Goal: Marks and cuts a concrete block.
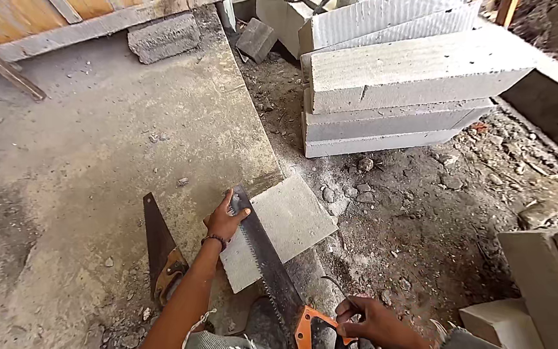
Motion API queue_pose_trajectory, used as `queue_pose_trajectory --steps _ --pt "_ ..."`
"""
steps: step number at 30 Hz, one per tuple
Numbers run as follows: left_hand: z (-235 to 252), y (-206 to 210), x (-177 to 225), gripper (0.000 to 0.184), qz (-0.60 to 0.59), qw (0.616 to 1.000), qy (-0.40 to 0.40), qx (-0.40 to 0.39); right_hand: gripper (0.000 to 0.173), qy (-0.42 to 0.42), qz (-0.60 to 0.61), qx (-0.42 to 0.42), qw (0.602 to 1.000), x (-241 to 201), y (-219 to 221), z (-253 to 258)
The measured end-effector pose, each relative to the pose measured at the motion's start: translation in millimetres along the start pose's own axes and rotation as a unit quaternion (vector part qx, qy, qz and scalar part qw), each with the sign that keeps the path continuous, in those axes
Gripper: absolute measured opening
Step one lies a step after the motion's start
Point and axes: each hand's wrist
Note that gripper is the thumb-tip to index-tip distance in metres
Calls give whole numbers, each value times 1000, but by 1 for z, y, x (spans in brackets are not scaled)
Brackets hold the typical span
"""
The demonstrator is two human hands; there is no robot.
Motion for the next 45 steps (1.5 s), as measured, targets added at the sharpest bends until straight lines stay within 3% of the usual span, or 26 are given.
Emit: queue_pose_trajectory --steps 4,12,45 --pt "1 1 -2 90 -19 1000 4 3 40 16 57 -30 998 7 17 8" --pt "2 2 -4 91 -12 1000 4 8 29 -7 70 -52 996 3 12 6" --pt "1 1 -2 89 -10 1000 5 7 30 -20 64 -37 997 5 11 7"
Point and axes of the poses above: each hand's wrist, its own z-axis towards the middle knuckle, its own y-axis out of the palm, x = y × z, and after that the axes turned 4 degrees about y, right-handed
